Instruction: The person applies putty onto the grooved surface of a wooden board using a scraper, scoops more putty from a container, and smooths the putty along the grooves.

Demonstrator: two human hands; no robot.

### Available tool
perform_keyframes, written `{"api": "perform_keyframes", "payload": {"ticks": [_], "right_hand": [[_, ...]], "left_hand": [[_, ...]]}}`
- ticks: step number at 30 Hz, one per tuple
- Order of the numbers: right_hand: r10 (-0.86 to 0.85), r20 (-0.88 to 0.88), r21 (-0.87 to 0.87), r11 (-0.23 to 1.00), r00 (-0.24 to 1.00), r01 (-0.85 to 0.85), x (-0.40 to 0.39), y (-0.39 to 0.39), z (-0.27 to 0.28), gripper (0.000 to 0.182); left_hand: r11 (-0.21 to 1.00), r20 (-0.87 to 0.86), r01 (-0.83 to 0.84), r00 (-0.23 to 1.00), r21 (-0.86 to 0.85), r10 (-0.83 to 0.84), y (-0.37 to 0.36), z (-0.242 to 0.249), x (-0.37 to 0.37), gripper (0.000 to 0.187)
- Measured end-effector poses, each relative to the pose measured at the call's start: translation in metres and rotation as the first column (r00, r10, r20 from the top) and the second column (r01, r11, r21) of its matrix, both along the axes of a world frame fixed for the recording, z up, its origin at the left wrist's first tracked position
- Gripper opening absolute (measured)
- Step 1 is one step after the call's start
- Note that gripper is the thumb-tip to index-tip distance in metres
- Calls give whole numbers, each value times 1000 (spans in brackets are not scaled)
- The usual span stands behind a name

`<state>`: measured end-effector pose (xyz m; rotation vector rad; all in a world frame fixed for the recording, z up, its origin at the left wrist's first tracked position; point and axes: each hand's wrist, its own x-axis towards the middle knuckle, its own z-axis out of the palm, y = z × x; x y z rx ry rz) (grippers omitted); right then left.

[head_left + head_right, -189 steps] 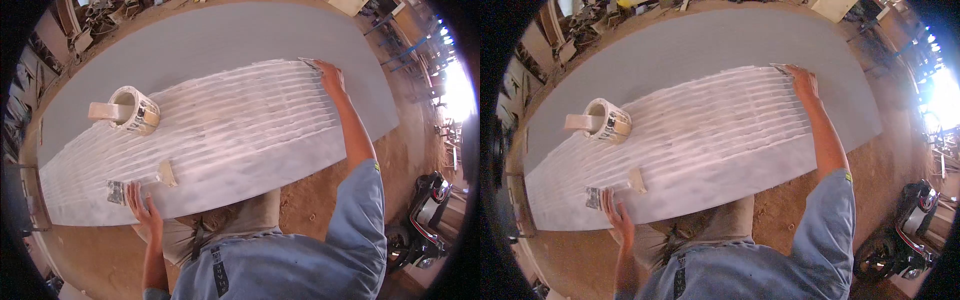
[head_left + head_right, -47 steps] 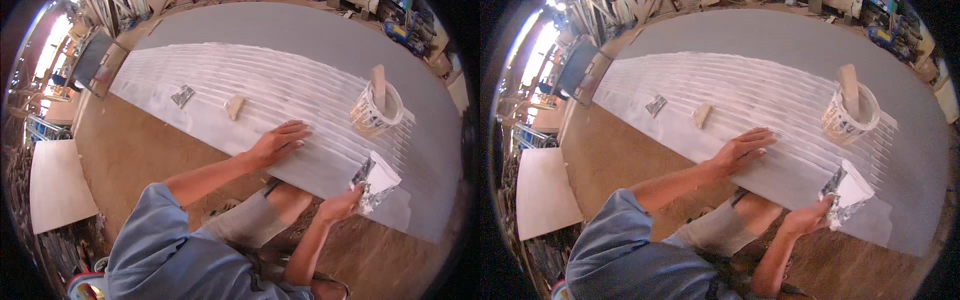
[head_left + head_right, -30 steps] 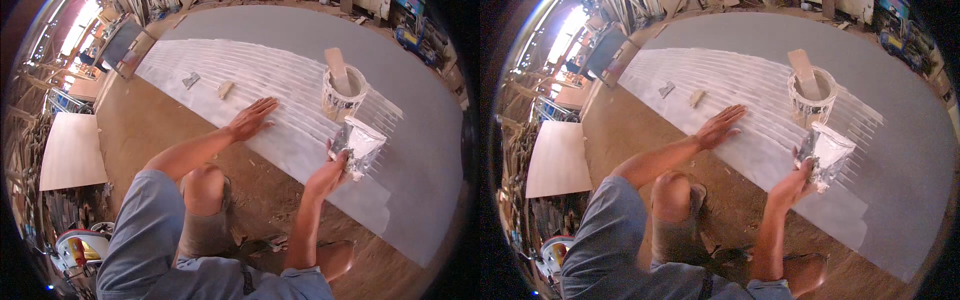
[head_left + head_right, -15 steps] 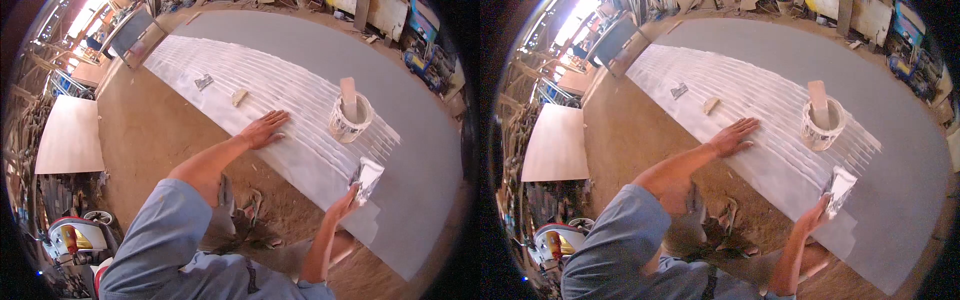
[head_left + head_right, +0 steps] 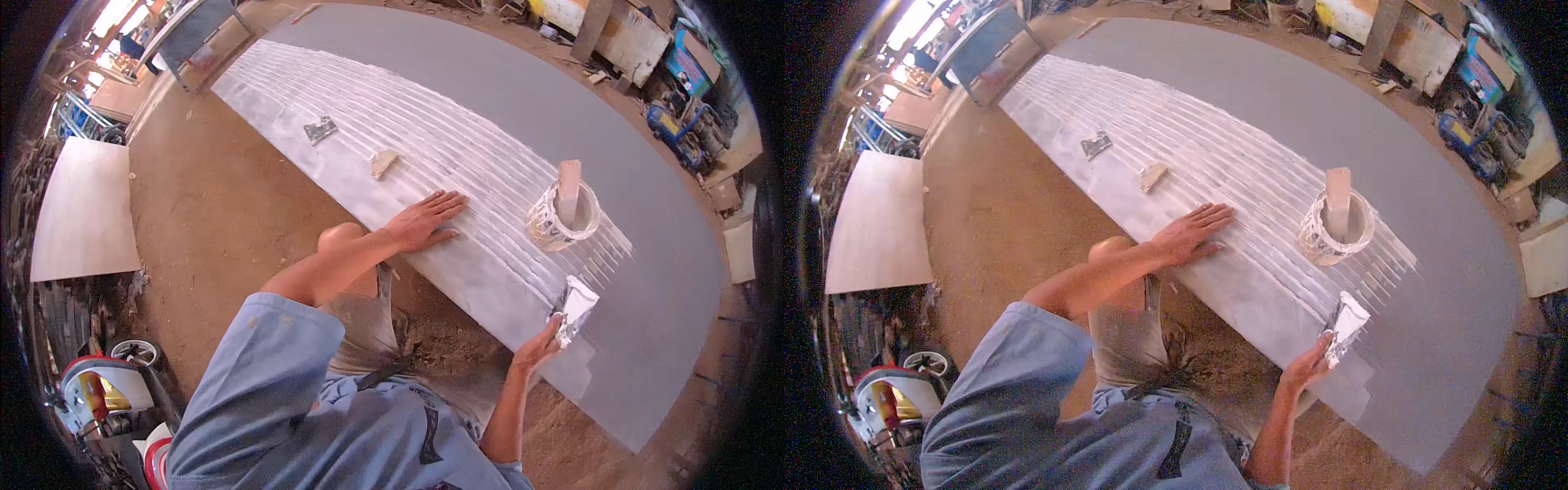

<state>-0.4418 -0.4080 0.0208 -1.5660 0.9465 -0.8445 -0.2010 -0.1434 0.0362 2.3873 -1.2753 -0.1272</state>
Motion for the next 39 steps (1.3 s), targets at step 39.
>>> {"api": "perform_keyframes", "payload": {"ticks": [39], "right_hand": [[16,494,474,833,869,-285,40,-38,12,47]], "left_hand": [[806,-197,-344,939,-482,283,-219,136,-12,38]]}}
